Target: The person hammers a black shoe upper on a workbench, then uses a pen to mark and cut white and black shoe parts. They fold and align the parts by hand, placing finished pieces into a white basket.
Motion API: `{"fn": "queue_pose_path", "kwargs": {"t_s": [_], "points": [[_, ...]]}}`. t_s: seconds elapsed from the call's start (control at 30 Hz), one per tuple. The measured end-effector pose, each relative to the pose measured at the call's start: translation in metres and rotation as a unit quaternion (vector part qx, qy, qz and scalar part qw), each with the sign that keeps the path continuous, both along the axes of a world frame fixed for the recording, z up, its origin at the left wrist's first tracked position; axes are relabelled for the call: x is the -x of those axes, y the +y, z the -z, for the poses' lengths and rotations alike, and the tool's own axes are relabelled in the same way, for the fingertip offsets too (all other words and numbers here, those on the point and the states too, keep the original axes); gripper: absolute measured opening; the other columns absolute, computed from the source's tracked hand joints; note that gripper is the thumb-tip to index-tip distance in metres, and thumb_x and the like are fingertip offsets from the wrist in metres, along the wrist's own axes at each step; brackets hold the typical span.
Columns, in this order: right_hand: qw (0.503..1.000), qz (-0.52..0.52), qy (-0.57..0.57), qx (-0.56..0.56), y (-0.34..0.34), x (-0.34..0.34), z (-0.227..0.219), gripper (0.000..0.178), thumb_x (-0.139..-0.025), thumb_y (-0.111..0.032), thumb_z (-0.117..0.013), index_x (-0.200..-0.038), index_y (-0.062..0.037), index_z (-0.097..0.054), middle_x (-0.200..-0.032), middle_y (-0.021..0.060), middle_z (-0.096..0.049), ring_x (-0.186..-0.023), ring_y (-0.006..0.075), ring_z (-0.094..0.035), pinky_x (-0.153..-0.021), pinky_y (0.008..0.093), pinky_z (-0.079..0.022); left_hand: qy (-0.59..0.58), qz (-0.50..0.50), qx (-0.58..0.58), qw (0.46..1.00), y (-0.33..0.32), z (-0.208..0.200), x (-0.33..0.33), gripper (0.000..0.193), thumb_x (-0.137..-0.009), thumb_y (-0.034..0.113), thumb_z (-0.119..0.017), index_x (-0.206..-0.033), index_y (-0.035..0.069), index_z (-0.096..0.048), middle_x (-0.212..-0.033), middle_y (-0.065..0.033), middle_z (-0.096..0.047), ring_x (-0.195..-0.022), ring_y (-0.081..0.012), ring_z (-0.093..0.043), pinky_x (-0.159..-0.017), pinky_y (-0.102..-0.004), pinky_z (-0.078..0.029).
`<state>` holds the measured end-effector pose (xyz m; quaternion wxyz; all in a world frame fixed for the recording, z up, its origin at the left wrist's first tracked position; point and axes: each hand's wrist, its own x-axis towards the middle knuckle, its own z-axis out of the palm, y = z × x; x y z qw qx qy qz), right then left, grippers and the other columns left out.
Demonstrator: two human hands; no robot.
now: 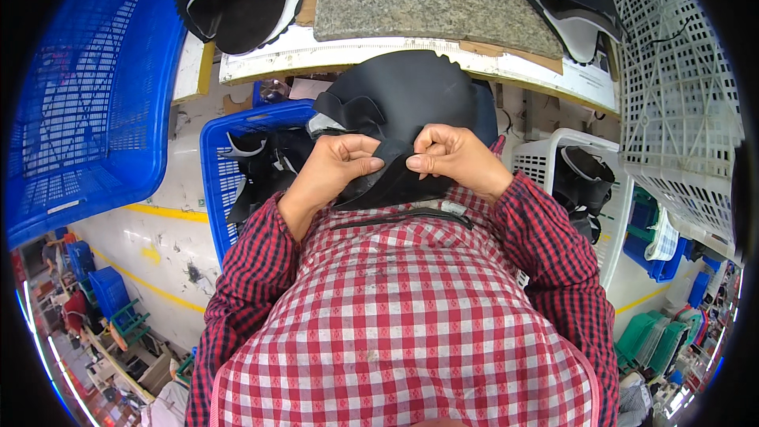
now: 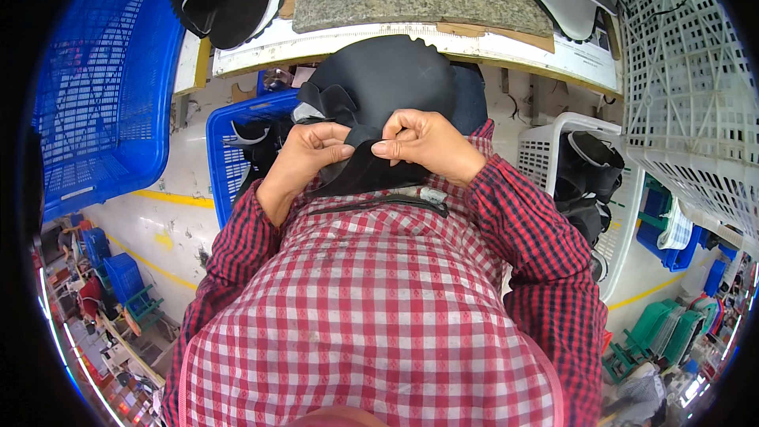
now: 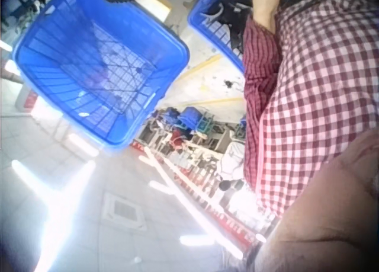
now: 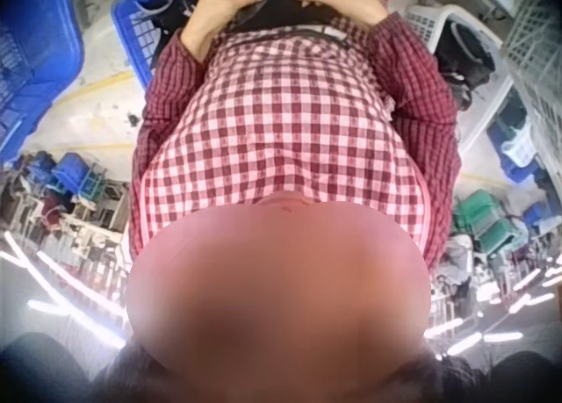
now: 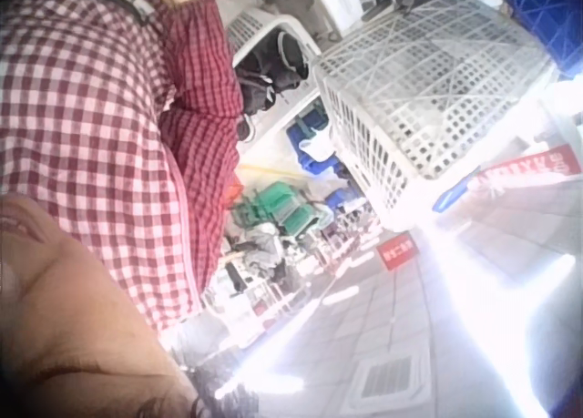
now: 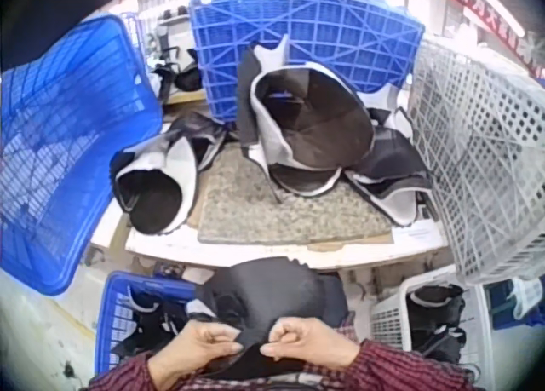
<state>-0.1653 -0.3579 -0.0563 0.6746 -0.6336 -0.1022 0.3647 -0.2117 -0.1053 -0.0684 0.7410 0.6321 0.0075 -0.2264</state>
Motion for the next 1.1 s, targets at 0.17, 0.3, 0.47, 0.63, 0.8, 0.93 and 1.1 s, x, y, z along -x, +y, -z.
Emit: {"fn": "queue_pose_path", "kwargs": {"t_s": [0.17, 0.3, 0.47, 0.63, 0.8, 0.93, 1.1], "points": [[0.994, -0.007, -0.088, 0.066, 0.005, -0.001, 0.005, 0.029, -0.090, -0.018, -0.083, -0.079, -0.0046, -0.060, -0.072, 0.0009, -0.067, -0.066, 0.0047, -0.060, -0.059, 0.0226, -0.048, -0.032, 0.039, -0.038, 0.998, -0.001, -0.013, -0.002, 0.027, -0.093, -0.009, -0.066, -0.119, -0.006, -0.070, -0.107, -0.0067, -0.075, -0.093, -0.0094, -0.070, -0.084, -0.0222, -0.057], [0.993, -0.009, -0.088, 0.071, 0.004, -0.002, 0.004, 0.029, -0.091, -0.017, -0.082, -0.076, -0.0037, -0.060, -0.071, 0.0023, -0.068, -0.065, 0.0048, -0.060, -0.057, 0.0232, -0.047, -0.026, 0.055, -0.044, 0.997, -0.003, -0.015, -0.002, 0.030, -0.094, -0.010, -0.064, -0.124, -0.007, -0.067, -0.107, -0.0072, -0.075, -0.095, -0.0103, -0.071, -0.086, -0.0230, -0.057], [0.994, -0.002, -0.086, 0.070, 0.003, 0.001, 0.008, 0.029, -0.090, -0.016, -0.083, -0.075, -0.0031, -0.061, -0.071, 0.0028, -0.068, -0.065, 0.0052, -0.059, -0.056, 0.0235, -0.047, -0.019, 0.052, -0.015, 0.998, -0.005, -0.013, -0.001, 0.031, -0.094, -0.010, -0.064, -0.124, -0.007, -0.068, -0.108, -0.0083, -0.075, -0.096, -0.0113, -0.071, -0.087, -0.0240, -0.058], [0.996, 0.009, -0.071, 0.054, 0.004, 0.002, 0.010, 0.027, -0.089, -0.013, -0.083, -0.075, -0.0024, -0.063, -0.072, 0.0041, -0.069, -0.065, 0.0059, -0.060, -0.057, 0.0235, -0.048, -0.023, 0.050, -0.036, 0.998, -0.005, -0.014, 0.001, 0.031, -0.093, -0.010, -0.065, -0.123, -0.007, -0.068, -0.108, -0.0091, -0.075, -0.097, -0.0124, -0.072, -0.088, -0.0247, -0.058], [0.997, -0.004, -0.054, 0.057, 0.004, 0.002, 0.007, 0.025, -0.091, -0.009, -0.081, -0.075, -0.0032, -0.062, -0.075, 0.0037, -0.070, -0.070, 0.0048, -0.062, -0.061, 0.0214, -0.049, -0.013, 0.043, -0.048, 0.998, -0.006, -0.014, 0.003, 0.030, -0.091, -0.010, -0.067, -0.121, -0.007, -0.070, -0.106, -0.0095, -0.076, -0.095, -0.0131, -0.073, -0.087, -0.0254, -0.059], [0.999, 0.013, -0.034, 0.034, 0.005, 0.002, 0.006, 0.025, -0.087, -0.010, -0.084, -0.073, -0.0020, -0.065, -0.072, 0.0054, -0.070, -0.065, 0.0077, -0.063, -0.058, 0.0234, -0.050, -0.008, 0.035, -0.049, 0.998, -0.007, -0.012, 0.004, 0.029, -0.091, -0.009, -0.069, -0.120, -0.007, -0.071, -0.104, -0.0102, -0.077, -0.093, -0.0134, -0.073, -0.086, -0.0255, -0.059], [0.999, 0.012, -0.031, 0.034, 0.006, 0.004, 0.004, 0.025, -0.086, -0.009, -0.084, -0.073, -0.0016, -0.065, -0.072, 0.0065, -0.071, -0.066, 0.0085, -0.065, -0.060, 0.0237, -0.052, -0.010, 0.032, -0.038, 0.999, -0.005, -0.009, 0.007, 0.030, -0.090, -0.009, -0.070, -0.120, -0.006, -0.073, -0.104, -0.0114, -0.077, -0.093, -0.0141, -0.073, -0.085, -0.0256, -0.059]]}}
